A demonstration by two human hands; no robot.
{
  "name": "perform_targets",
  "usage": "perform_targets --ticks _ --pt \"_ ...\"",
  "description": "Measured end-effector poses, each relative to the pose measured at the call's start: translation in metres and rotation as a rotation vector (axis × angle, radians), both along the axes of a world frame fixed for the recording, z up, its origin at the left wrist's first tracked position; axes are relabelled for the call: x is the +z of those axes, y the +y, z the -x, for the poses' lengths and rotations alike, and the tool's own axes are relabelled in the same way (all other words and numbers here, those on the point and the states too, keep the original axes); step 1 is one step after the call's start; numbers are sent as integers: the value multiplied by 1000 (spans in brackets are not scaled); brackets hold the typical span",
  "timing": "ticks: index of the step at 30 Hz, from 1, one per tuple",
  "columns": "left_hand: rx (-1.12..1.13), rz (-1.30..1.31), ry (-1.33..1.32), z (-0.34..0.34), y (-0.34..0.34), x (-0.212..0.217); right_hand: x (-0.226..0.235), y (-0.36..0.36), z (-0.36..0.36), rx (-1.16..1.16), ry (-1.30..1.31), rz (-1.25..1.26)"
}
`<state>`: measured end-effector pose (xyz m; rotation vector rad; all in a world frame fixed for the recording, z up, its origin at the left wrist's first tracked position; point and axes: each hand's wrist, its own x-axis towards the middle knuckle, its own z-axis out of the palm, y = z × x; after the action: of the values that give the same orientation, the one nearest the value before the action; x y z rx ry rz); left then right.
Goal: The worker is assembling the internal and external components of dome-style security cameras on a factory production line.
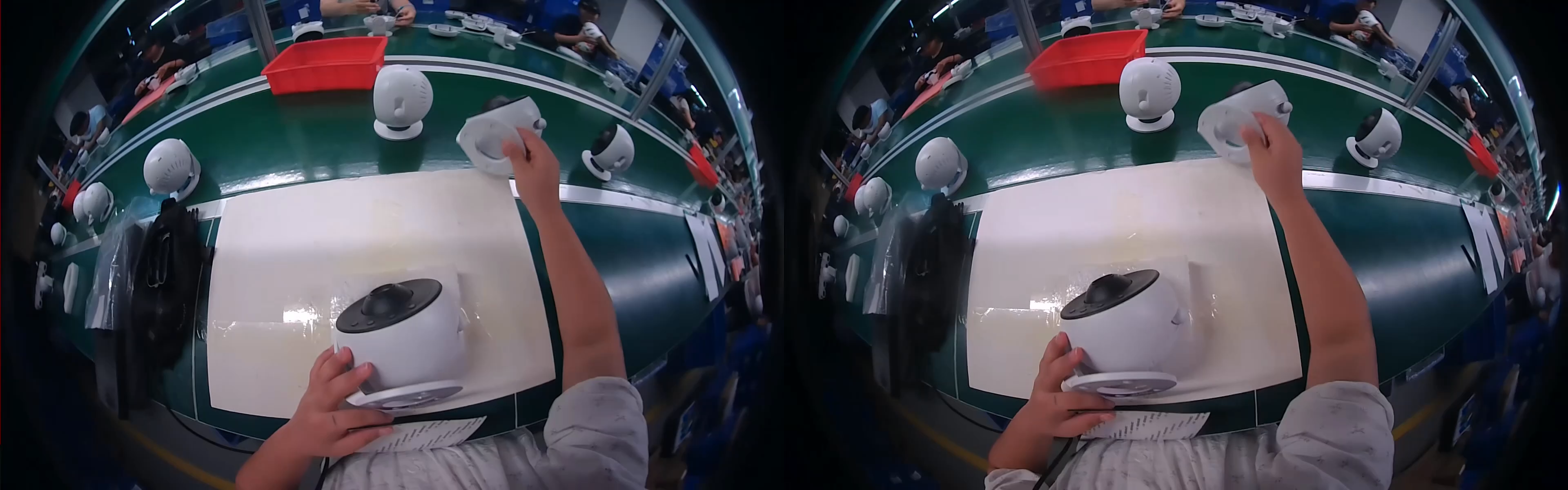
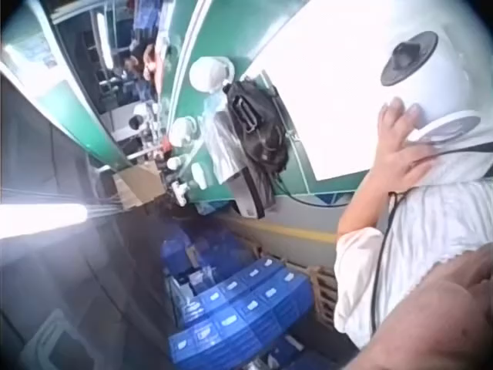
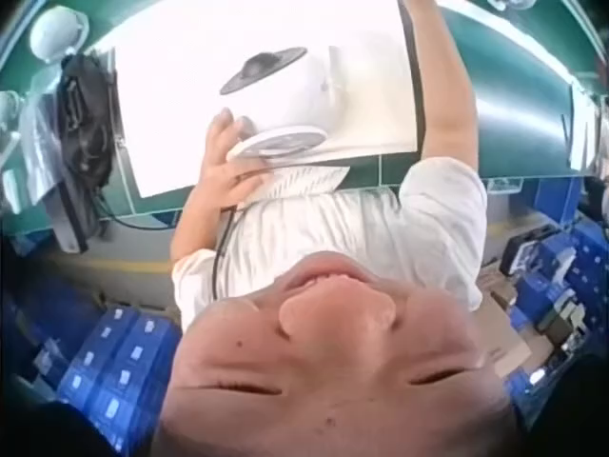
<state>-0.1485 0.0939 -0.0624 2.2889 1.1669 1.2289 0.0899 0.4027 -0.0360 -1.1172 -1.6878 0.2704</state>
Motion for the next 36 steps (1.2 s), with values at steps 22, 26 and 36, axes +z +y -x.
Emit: perform_targets --ticks 22,26,36 --pt "10 55 -35 25 -4 -6 -4 -55 23 116 -659 1" --pt "-2 28 -32 26 -4 -8 13 40 105 -87 -613 -558" --pt "-24 -9 -20 24 -5 -13 20 133 132 -271 -675 -63"
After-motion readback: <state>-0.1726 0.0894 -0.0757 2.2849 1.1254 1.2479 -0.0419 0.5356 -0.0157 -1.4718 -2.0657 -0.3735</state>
